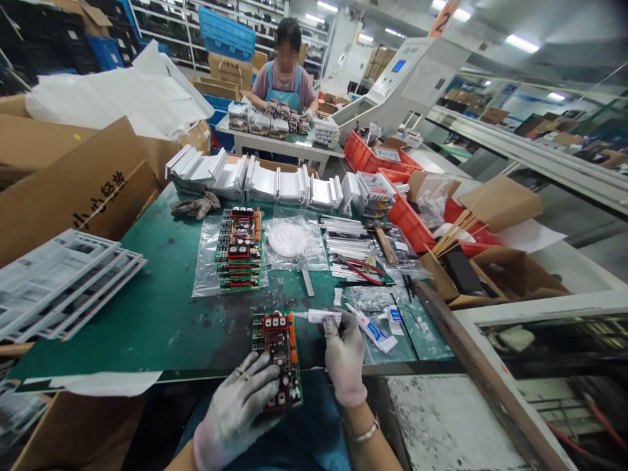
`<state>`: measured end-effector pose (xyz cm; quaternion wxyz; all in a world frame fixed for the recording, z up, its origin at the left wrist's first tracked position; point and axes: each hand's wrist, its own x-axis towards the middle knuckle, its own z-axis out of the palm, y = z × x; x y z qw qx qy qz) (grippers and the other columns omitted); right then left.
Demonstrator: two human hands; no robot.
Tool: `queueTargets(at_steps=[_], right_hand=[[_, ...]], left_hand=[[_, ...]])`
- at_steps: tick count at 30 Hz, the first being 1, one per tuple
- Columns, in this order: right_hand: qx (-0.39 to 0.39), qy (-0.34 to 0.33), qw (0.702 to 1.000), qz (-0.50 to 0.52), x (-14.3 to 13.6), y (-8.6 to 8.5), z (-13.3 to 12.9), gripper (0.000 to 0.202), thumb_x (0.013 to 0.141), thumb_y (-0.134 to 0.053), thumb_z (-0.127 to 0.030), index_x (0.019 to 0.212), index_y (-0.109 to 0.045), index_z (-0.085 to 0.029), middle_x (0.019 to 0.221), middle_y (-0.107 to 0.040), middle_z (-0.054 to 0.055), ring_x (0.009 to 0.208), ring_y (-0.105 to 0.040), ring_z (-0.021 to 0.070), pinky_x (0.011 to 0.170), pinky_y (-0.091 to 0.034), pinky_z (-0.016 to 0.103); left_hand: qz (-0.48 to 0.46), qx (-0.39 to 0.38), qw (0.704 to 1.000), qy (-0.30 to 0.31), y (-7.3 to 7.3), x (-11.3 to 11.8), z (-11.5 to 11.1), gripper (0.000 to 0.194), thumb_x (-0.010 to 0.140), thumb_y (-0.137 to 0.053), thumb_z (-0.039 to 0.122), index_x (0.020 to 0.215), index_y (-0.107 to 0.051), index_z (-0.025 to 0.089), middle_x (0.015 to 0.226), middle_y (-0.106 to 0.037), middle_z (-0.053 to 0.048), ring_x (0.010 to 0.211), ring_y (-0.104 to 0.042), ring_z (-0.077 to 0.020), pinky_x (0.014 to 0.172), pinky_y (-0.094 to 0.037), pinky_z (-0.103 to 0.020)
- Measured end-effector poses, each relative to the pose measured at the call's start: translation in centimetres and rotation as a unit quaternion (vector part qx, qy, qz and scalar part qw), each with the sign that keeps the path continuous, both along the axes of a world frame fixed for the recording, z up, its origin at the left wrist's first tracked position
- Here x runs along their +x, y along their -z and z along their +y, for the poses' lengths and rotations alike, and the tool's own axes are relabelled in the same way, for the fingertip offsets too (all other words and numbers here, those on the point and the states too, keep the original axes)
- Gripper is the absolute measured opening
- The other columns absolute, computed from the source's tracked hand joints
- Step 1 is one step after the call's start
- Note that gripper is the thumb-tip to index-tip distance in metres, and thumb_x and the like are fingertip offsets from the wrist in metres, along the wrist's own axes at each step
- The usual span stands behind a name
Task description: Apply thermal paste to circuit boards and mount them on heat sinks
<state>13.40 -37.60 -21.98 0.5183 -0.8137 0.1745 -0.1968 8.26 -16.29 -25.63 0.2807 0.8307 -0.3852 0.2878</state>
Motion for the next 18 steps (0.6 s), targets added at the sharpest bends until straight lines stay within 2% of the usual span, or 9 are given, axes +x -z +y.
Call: queueTargets(at_steps=[8, 18], right_hand=[[-0.014, -0.009, 1.0, 0.0, -0.5, 0.2, -0.2, 0.033, 0.085, -0.056, -0.049, 0.094, -0.066, -0.019, 0.087, -0.073, 0.008, 0.079, -0.064, 0.0251, 0.071, -0.048, 0.035], [0.004, -0.025, 0.999, -0.019, -1.3, 0.6, -0.4, 0.039, 0.082, -0.061, -0.055, 0.094, -0.068, -0.018, 0.089, -0.074, 0.009, 0.081, -0.067, 0.0256, 0.072, -0.051, 0.036]], left_hand=[[0.004, -0.004, 1.0, 0.002, 0.3, 0.0, 0.1, 0.024, 0.095, -0.059, 0.031, 0.113, -0.06, 0.015, 0.107, -0.074, -0.009, 0.123, -0.06, -0.0221, 0.115, -0.042, -0.04], [0.015, -0.002, 1.0, 0.006, 0.3, -0.1, 0.2, 0.028, 0.092, -0.064, 0.028, 0.116, -0.058, 0.017, 0.107, -0.075, -0.009, 0.119, -0.063, -0.0228, 0.111, -0.047, -0.041]])
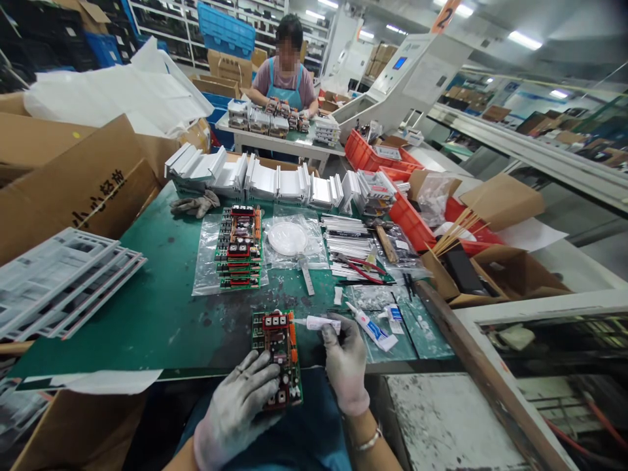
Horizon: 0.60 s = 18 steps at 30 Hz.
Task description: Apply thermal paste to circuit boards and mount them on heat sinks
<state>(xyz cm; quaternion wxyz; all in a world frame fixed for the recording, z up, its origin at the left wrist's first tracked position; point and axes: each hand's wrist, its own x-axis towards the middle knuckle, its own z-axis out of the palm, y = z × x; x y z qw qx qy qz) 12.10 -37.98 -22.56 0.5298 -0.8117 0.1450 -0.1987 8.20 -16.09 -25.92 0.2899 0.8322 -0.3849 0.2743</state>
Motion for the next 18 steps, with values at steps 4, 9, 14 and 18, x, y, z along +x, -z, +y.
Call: queueTargets(at_steps=[4, 9, 14, 18], right_hand=[[-0.004, 0.012, 1.0, 0.008, -0.1, 0.1, -0.1, 0.038, 0.083, -0.06, -0.053, 0.095, -0.069, -0.018, 0.091, -0.074, 0.01, 0.082, -0.067, 0.0261, 0.073, -0.051, 0.036], [-0.008, 0.013, 1.0, 0.009, -0.4, 0.1, -0.4, 0.037, 0.084, -0.06, -0.052, 0.094, -0.069, -0.018, 0.087, -0.073, 0.009, 0.079, -0.066, 0.0258, 0.072, -0.051, 0.036], [-0.023, 0.011, 1.0, 0.005, -1.1, 0.4, -0.7, 0.04, 0.084, -0.059, -0.055, 0.096, -0.068, -0.018, 0.089, -0.074, 0.01, 0.082, -0.066, 0.0261, 0.072, -0.051, 0.036], [-0.026, 0.012, 1.0, 0.003, -1.9, 0.9, -1.0, 0.043, 0.084, -0.06, -0.058, 0.094, -0.068, -0.018, 0.087, -0.074, 0.01, 0.079, -0.067, 0.0255, 0.07, -0.053, 0.036]], left_hand=[[-0.001, -0.01, 1.0, -0.001, -0.1, 0.0, 0.0, 0.026, 0.092, -0.062, 0.028, 0.116, -0.058, 0.017, 0.106, -0.075, -0.009, 0.12, -0.062, -0.0226, 0.111, -0.047, -0.041], [0.002, -0.007, 1.0, 0.003, -0.5, 0.1, -0.1, 0.03, 0.09, -0.065, 0.027, 0.117, -0.056, 0.018, 0.106, -0.074, -0.008, 0.121, -0.062, -0.0224, 0.111, -0.046, -0.04], [0.003, 0.002, 1.0, 0.002, -0.5, 0.1, -0.1, 0.027, 0.092, -0.063, 0.03, 0.116, -0.058, 0.018, 0.107, -0.074, -0.008, 0.12, -0.062, -0.0222, 0.111, -0.047, -0.041], [-0.003, -0.004, 1.0, 0.002, -0.6, 0.1, -0.2, 0.023, 0.096, -0.057, 0.03, 0.115, -0.058, 0.017, 0.106, -0.075, -0.008, 0.121, -0.062, -0.0209, 0.113, -0.045, -0.04]])
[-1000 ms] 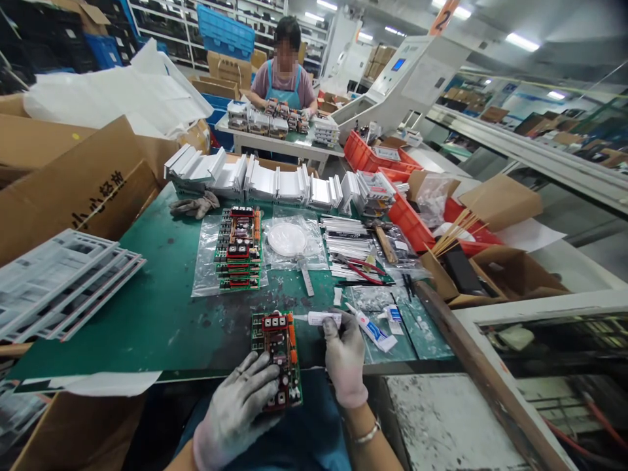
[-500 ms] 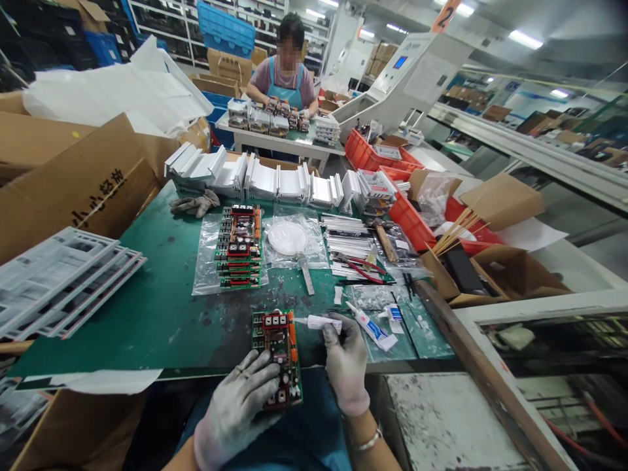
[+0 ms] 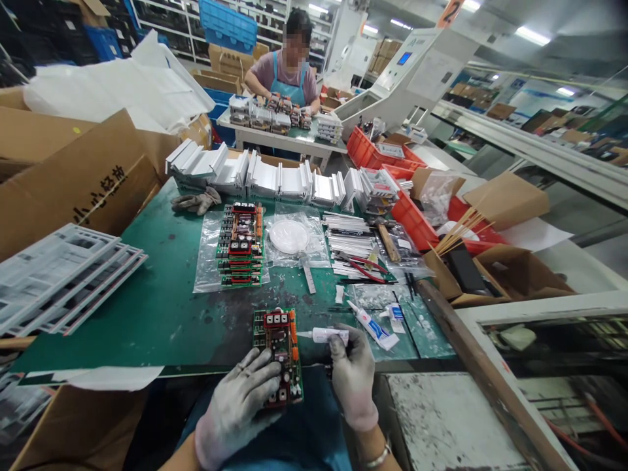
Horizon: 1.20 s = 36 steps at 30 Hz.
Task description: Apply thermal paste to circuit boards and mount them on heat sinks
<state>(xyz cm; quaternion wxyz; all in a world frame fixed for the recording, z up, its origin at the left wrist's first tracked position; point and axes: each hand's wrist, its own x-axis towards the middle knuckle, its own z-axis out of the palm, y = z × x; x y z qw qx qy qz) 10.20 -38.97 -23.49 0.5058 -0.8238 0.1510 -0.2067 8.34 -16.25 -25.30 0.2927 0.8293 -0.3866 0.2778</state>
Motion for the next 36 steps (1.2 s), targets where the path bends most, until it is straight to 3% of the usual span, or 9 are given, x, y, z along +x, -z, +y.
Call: queueTargets(at_steps=[8, 12, 17, 24, 30, 36], right_hand=[[0.002, -0.016, 0.999, -0.03, -1.0, 0.0, -0.2, 0.036, 0.084, -0.062, -0.055, 0.088, -0.068, -0.02, 0.082, -0.075, 0.009, 0.073, -0.069, 0.0239, 0.064, -0.056, 0.034], [0.012, -0.028, 0.999, -0.033, -1.3, 0.1, -0.3, 0.035, 0.083, -0.063, -0.055, 0.086, -0.068, -0.02, 0.081, -0.075, 0.008, 0.071, -0.069, 0.0227, 0.062, -0.056, 0.033], [0.033, -0.048, 0.997, -0.043, -1.6, 0.5, -0.3, 0.028, 0.084, -0.066, -0.049, 0.087, -0.069, -0.021, 0.083, -0.075, 0.007, 0.073, -0.07, 0.0215, 0.064, -0.057, 0.031], [0.015, -0.031, 0.999, -0.032, -2.2, 0.7, -0.6, 0.03, 0.084, -0.064, -0.05, 0.088, -0.068, -0.021, 0.084, -0.075, 0.007, 0.075, -0.07, 0.0224, 0.066, -0.057, 0.033], [-0.005, -0.042, 0.998, -0.04, -2.5, 0.6, -0.7, 0.031, 0.087, -0.061, -0.052, 0.088, -0.068, -0.021, 0.083, -0.075, 0.007, 0.073, -0.071, 0.0223, 0.064, -0.058, 0.032], [-0.047, -0.084, 0.991, -0.089, -3.0, 0.2, -0.8, 0.02, 0.092, -0.06, -0.041, 0.091, -0.067, -0.023, 0.082, -0.074, 0.004, 0.071, -0.071, 0.0188, 0.061, -0.057, 0.027]], left_hand=[[-0.001, 0.002, 1.0, -0.005, -0.7, 0.0, -0.2, 0.019, 0.097, -0.056, 0.03, 0.11, -0.06, 0.017, 0.103, -0.075, -0.007, 0.118, -0.064, -0.0202, 0.113, -0.045, -0.039], [0.004, 0.0, 1.0, 0.002, -0.5, 0.1, -0.2, 0.023, 0.092, -0.062, 0.028, 0.112, -0.059, 0.017, 0.104, -0.075, -0.008, 0.118, -0.064, -0.0215, 0.113, -0.045, -0.039], [-0.007, -0.013, 1.0, -0.004, -0.4, 0.1, -0.3, 0.022, 0.096, -0.058, 0.029, 0.113, -0.058, 0.017, 0.103, -0.075, -0.007, 0.119, -0.063, -0.0206, 0.115, -0.042, -0.038], [0.01, -0.001, 1.0, 0.003, -0.4, 0.0, -0.2, 0.03, 0.088, -0.067, 0.026, 0.115, -0.056, 0.019, 0.105, -0.075, -0.007, 0.118, -0.064, -0.0213, 0.112, -0.046, -0.04], [0.007, -0.007, 1.0, 0.006, -0.3, 0.1, -0.2, 0.025, 0.093, -0.062, 0.028, 0.115, -0.057, 0.017, 0.104, -0.075, -0.008, 0.119, -0.064, -0.0219, 0.113, -0.045, -0.041], [0.006, -0.003, 1.0, 0.004, -0.4, 0.1, -0.3, 0.023, 0.094, -0.061, 0.029, 0.113, -0.057, 0.018, 0.103, -0.075, -0.007, 0.117, -0.065, -0.0214, 0.112, -0.046, -0.04]])
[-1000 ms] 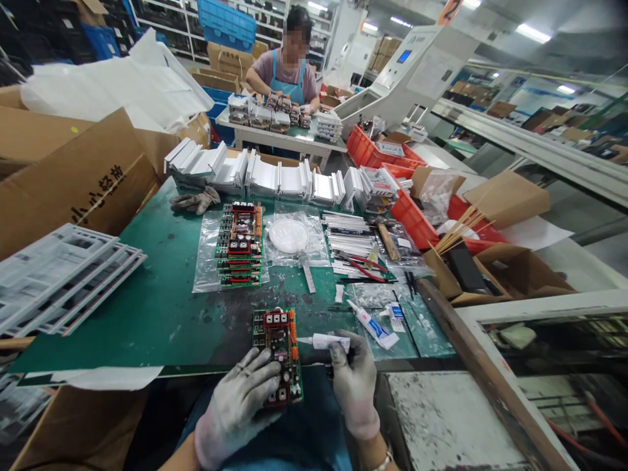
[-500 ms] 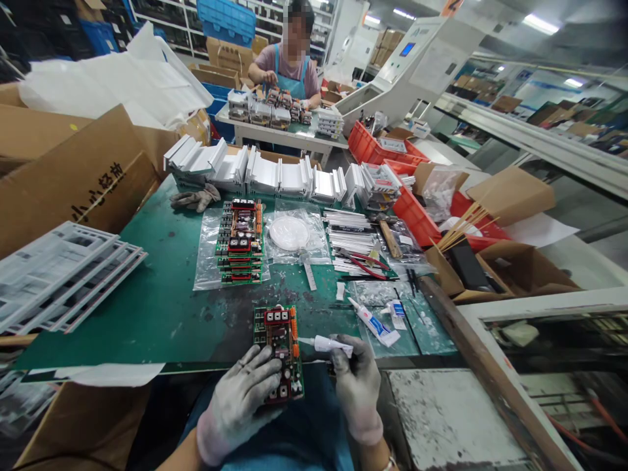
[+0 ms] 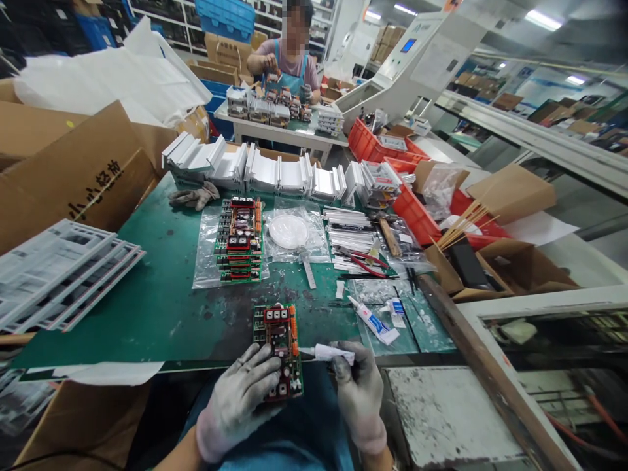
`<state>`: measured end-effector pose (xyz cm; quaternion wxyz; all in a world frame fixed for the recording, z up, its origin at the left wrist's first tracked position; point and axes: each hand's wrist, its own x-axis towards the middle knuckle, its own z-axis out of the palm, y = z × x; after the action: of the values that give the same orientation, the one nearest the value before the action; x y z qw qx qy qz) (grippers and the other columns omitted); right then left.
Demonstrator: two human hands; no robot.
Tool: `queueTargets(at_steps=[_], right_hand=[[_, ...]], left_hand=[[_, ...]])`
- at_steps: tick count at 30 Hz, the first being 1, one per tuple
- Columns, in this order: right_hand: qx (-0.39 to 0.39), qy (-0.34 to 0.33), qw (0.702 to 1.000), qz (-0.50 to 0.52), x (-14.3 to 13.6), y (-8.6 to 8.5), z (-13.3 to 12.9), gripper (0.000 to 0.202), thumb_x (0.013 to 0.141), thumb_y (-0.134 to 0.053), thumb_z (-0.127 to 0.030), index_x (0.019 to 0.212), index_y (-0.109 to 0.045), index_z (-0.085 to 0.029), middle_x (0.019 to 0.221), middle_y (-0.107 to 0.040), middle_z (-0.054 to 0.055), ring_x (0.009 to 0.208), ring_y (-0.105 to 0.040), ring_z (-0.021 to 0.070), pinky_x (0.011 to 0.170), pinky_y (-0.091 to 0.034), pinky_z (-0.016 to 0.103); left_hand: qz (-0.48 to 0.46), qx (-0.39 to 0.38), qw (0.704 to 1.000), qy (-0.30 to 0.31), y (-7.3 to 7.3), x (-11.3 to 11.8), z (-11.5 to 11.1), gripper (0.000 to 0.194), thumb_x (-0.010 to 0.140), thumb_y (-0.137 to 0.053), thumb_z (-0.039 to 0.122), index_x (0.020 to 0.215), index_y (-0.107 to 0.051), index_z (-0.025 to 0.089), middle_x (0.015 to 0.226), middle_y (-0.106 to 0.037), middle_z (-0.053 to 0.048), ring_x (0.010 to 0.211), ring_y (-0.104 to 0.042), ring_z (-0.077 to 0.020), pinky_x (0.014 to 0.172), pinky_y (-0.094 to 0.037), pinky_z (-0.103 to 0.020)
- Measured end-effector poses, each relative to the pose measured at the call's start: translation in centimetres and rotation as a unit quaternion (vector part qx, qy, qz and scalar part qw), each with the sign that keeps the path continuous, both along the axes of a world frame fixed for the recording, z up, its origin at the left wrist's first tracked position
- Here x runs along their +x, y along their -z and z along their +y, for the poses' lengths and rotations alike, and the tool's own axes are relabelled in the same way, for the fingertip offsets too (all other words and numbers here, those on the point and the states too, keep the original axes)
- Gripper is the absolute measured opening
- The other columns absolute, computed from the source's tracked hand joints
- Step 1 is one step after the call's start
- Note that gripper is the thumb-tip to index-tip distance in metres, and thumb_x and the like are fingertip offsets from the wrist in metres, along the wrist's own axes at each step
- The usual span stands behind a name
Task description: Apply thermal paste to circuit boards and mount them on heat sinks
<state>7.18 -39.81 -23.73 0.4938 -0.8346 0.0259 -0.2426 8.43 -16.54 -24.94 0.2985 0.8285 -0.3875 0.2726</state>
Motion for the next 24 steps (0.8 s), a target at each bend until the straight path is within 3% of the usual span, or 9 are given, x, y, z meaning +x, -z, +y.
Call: queueTargets(at_steps=[4, 13, 17, 21, 24], right_hand=[[-0.01, -0.013, 0.999, -0.027, -0.3, -0.1, -0.2, 0.016, 0.093, -0.06, -0.038, 0.092, -0.066, -0.023, 0.082, -0.074, 0.003, 0.07, -0.071, 0.0176, 0.061, -0.058, 0.025], [-0.034, -0.059, 0.995, -0.07, -0.5, -0.9, 0.1, 0.009, 0.093, -0.061, -0.033, 0.095, -0.065, -0.025, 0.084, -0.074, 0.002, 0.071, -0.072, 0.0158, 0.062, -0.057, 0.023], [-0.03, 0.023, 0.999, -0.031, -1.3, 0.2, -1.4, 0.024, 0.088, -0.065, -0.046, 0.088, -0.067, -0.022, 0.081, -0.075, 0.005, 0.07, -0.072, 0.0195, 0.061, -0.057, 0.026], [0.081, 0.188, 0.977, 0.067, -1.9, 1.8, -2.4, 0.047, 0.08, -0.066, -0.063, 0.091, -0.067, -0.018, 0.082, -0.076, 0.009, 0.073, -0.072, 0.025, 0.063, -0.057, 0.031], [0.134, 0.213, 0.964, 0.085, -1.6, 1.7, -1.7, 0.05, 0.082, -0.063, -0.063, 0.098, -0.067, -0.016, 0.086, -0.075, 0.009, 0.079, -0.072, 0.0273, 0.068, -0.057, 0.034]], left_hand=[[0.009, 0.002, 1.0, 0.0, 0.3, -0.1, 0.1, 0.031, 0.089, -0.067, 0.027, 0.116, -0.057, 0.018, 0.106, -0.075, -0.008, 0.119, -0.063, -0.0223, 0.112, -0.045, -0.041], [-0.005, 0.006, 1.0, -0.001, 0.4, -0.1, 0.2, 0.023, 0.096, -0.057, 0.03, 0.116, -0.057, 0.017, 0.108, -0.074, -0.007, 0.125, -0.059, -0.02, 0.117, -0.038, -0.038], [-0.01, 0.003, 1.0, 0.003, 0.0, -0.4, 0.7, 0.027, 0.095, -0.059, 0.031, 0.117, -0.056, 0.017, 0.108, -0.074, -0.008, 0.127, -0.057, -0.0211, 0.116, -0.039, -0.039], [-0.043, 0.018, 0.999, -0.012, -2.9, 0.5, 1.7, 0.023, 0.1, -0.05, 0.033, 0.116, -0.056, 0.018, 0.106, -0.075, -0.007, 0.123, -0.06, -0.0185, 0.118, -0.036, -0.036], [-0.087, 0.027, 0.995, -0.052, -6.7, 3.1, 3.2, 0.023, 0.099, -0.052, 0.036, 0.113, -0.057, 0.02, 0.109, -0.075, -0.007, 0.126, -0.058, -0.0193, 0.118, -0.037, -0.035]])
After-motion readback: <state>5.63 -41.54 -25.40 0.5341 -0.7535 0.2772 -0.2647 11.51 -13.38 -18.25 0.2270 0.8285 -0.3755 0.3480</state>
